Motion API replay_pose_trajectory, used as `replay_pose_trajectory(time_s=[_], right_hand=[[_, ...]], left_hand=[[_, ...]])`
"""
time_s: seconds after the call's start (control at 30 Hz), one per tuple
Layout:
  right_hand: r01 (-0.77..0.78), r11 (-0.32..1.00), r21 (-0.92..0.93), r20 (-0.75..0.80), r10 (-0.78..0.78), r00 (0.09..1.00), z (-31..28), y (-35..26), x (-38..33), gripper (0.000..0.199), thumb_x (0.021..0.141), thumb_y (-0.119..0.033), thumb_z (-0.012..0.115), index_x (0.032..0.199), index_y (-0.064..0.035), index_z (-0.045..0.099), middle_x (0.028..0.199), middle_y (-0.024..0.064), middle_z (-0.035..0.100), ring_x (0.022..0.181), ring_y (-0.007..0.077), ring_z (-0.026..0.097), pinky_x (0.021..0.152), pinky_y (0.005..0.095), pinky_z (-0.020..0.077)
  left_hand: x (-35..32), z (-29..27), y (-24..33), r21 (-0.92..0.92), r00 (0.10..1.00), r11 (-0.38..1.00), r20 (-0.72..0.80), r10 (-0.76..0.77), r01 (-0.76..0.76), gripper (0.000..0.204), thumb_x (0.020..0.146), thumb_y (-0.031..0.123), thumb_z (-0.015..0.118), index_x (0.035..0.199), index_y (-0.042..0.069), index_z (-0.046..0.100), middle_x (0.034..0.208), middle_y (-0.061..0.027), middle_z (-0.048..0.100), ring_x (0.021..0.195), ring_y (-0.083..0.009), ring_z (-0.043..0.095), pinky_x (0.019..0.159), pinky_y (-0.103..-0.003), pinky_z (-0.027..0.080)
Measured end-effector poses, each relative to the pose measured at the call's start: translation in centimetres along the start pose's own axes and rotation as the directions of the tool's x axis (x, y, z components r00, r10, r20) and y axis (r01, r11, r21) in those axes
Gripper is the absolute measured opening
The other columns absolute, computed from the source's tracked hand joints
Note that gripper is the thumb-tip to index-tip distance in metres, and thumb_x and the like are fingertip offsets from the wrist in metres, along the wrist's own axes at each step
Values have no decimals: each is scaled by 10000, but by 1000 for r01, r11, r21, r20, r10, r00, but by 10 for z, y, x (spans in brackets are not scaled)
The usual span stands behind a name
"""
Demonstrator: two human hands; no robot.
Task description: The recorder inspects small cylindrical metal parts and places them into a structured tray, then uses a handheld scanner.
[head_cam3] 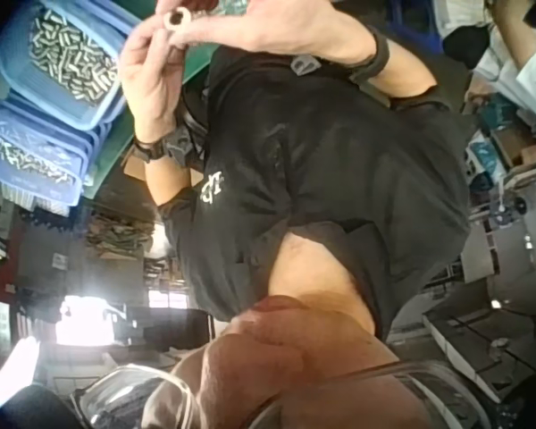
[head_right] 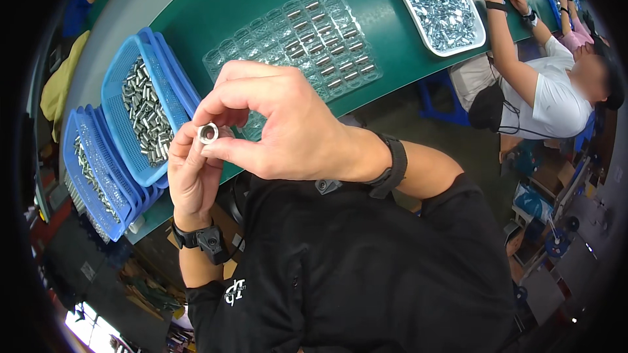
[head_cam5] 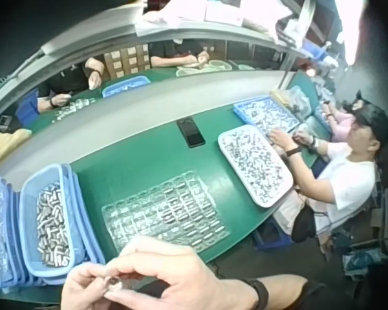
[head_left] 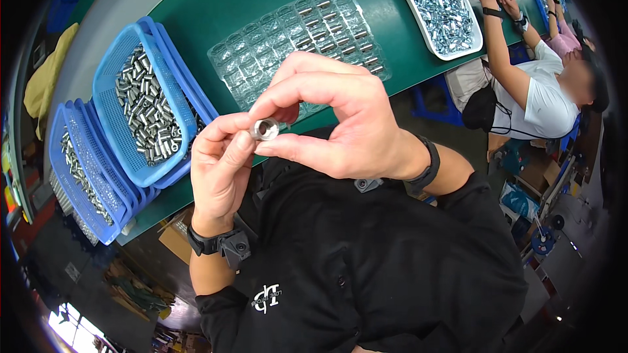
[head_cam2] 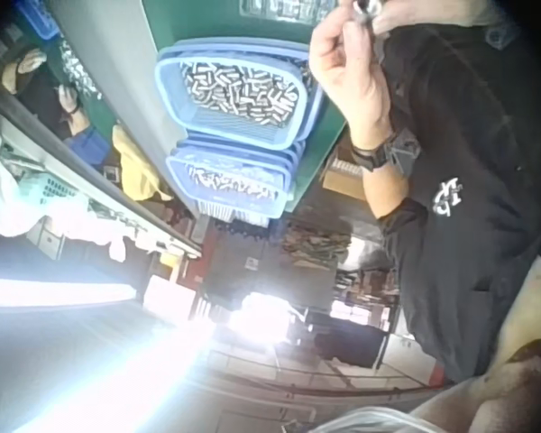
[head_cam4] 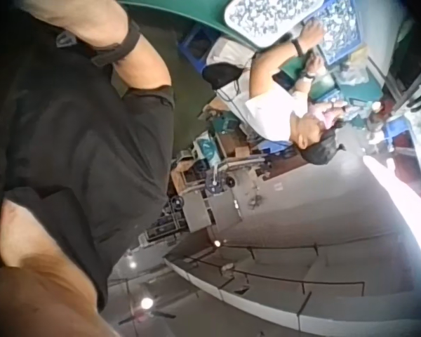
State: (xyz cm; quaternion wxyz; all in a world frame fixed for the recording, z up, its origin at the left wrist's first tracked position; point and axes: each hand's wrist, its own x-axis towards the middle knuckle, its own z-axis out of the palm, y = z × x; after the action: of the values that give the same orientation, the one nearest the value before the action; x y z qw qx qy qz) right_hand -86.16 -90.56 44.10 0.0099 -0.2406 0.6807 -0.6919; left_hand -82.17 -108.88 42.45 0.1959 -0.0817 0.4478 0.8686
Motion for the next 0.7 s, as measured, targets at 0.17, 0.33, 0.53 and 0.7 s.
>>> replay_pose_trajectory(time_s=[0.17,0.33,0.53,0.7], right_hand=[[-42,999,-22,-26,42,999,0,6,-3,213,673,-13,731,862,7,636,767,66,585,687,138,564,600,240,460],[-118,956,-271,96,148,984,-18,24,-16,219,664,-49,729,860,-18,639,741,66,579,667,182,575,586,273,463],[-62,859,-508,154,161,975,-38,45,-31,214,663,-119,726,851,-48,652,723,69,578,648,227,578,573,318,463],[-265,756,-598,11,338,941,-108,114,-24,171,688,-170,713,844,-106,687,704,72,584,643,248,590,574,334,465]], left_hand=[[4,-2,-5,-82,999,995,-5,-54,53,197,868,29,582,1060,-18,569,965,-81,628,869,-132,601,787,-252,483],[11,-4,-19,384,995,922,-101,-13,51,209,858,39,607,1057,-13,568,942,-68,626,854,-108,584,772,-234,472],[23,12,-39,515,995,857,-92,30,21,218,854,47,616,1059,-13,570,937,-60,626,853,-96,577,767,-213,457],[31,13,-53,630,990,773,-138,26,68,238,864,52,601,1086,-15,553,954,-58,626,862,-91,575,778,-209,453]])
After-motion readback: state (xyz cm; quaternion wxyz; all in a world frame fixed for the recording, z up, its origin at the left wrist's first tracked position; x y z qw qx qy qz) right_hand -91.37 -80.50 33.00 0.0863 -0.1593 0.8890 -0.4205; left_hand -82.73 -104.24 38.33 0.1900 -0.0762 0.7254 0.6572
